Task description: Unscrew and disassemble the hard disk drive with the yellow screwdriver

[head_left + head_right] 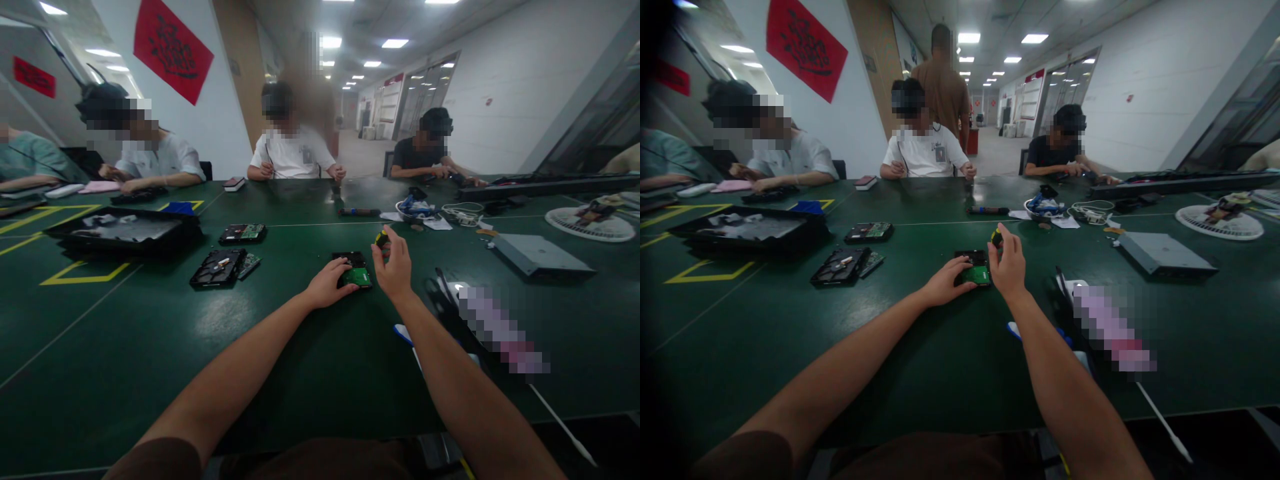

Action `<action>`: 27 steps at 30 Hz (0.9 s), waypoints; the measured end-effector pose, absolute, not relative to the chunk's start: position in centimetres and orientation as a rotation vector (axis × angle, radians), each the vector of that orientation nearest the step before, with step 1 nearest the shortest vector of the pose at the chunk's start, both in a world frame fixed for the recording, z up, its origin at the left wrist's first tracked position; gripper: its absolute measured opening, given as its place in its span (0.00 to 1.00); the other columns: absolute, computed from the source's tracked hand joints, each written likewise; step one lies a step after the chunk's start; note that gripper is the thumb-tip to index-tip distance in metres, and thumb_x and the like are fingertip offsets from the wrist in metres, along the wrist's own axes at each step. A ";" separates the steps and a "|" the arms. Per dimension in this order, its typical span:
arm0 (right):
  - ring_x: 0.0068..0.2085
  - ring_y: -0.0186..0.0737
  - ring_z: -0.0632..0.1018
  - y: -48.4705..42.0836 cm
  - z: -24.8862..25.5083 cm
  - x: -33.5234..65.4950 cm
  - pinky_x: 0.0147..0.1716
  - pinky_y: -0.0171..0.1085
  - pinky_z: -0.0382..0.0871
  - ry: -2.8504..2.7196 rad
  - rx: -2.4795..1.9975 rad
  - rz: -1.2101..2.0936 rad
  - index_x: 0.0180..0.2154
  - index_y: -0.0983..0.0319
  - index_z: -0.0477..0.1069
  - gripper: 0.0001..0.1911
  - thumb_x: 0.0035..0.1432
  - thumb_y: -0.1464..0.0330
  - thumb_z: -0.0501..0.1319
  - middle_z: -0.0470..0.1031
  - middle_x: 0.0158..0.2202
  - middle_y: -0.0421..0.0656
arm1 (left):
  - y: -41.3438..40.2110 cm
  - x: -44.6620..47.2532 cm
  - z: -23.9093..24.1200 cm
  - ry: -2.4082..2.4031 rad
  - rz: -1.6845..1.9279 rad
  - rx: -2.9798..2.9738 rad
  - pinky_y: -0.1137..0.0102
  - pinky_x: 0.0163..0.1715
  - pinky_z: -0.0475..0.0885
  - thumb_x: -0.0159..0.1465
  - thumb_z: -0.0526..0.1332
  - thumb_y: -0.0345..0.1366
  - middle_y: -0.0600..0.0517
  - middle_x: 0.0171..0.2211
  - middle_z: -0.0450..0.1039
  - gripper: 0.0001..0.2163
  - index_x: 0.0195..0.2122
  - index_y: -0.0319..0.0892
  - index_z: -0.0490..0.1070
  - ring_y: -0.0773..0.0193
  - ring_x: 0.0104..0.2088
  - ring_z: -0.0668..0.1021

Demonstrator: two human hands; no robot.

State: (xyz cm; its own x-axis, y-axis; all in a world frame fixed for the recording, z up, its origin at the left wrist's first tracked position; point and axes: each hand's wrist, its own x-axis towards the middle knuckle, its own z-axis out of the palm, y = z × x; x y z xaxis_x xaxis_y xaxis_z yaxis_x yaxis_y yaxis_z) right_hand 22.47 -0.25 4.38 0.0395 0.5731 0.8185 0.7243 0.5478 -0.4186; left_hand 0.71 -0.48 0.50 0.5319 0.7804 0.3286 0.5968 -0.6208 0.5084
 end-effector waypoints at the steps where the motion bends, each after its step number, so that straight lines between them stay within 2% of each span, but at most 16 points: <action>1: 0.43 0.46 0.78 -0.3 4.4 22.4 0.45 0.50 0.80 -1.638 -1.118 -0.167 0.69 0.57 0.58 0.29 0.70 0.61 0.56 0.72 0.53 0.53 | -0.5 0.7 0.5 1.140 0.767 2.439 0.52 0.71 0.60 0.67 0.65 0.52 0.40 0.70 0.60 0.29 0.64 0.42 0.68 0.48 0.72 0.62; 7: 0.46 0.48 0.78 -0.2 4.3 22.4 0.48 0.53 0.79 -1.649 -1.111 -0.164 0.71 0.58 0.55 0.30 0.71 0.64 0.54 0.72 0.54 0.53 | -0.5 0.8 0.6 1.143 0.761 2.447 0.53 0.71 0.59 0.67 0.65 0.52 0.40 0.70 0.61 0.29 0.64 0.41 0.68 0.48 0.72 0.62; 13: 0.48 0.50 0.78 -0.2 4.3 22.6 0.47 0.53 0.80 -1.628 -1.109 -0.168 0.69 0.57 0.59 0.30 0.69 0.61 0.58 0.70 0.55 0.54 | -0.5 0.7 0.5 1.140 0.762 2.450 0.52 0.71 0.59 0.67 0.65 0.53 0.40 0.70 0.60 0.29 0.64 0.42 0.67 0.48 0.72 0.62; 19: 0.50 0.51 0.78 -0.2 4.3 22.5 0.50 0.55 0.79 -1.636 -1.110 -0.164 0.71 0.57 0.55 0.29 0.72 0.63 0.53 0.71 0.57 0.55 | -0.5 0.8 0.7 1.146 0.748 2.452 0.53 0.71 0.60 0.67 0.64 0.53 0.39 0.70 0.60 0.30 0.64 0.40 0.68 0.48 0.72 0.62; 27: 0.43 0.46 0.80 -0.2 4.2 22.5 0.44 0.50 0.82 -1.605 -1.095 -0.130 0.68 0.57 0.59 0.29 0.69 0.61 0.59 0.72 0.55 0.54 | -0.4 0.7 0.6 1.131 0.761 2.443 0.52 0.71 0.59 0.67 0.65 0.52 0.41 0.70 0.60 0.29 0.64 0.42 0.67 0.48 0.72 0.62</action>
State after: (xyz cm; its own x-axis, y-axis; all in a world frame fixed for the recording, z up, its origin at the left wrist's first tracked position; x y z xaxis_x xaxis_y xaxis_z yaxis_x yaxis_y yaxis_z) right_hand 22.47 -0.24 4.23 0.0645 0.5721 0.8177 0.6962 0.5612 -0.4476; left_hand 0.67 -0.45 0.60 0.5391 0.7771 0.3249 0.5939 -0.6242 0.5076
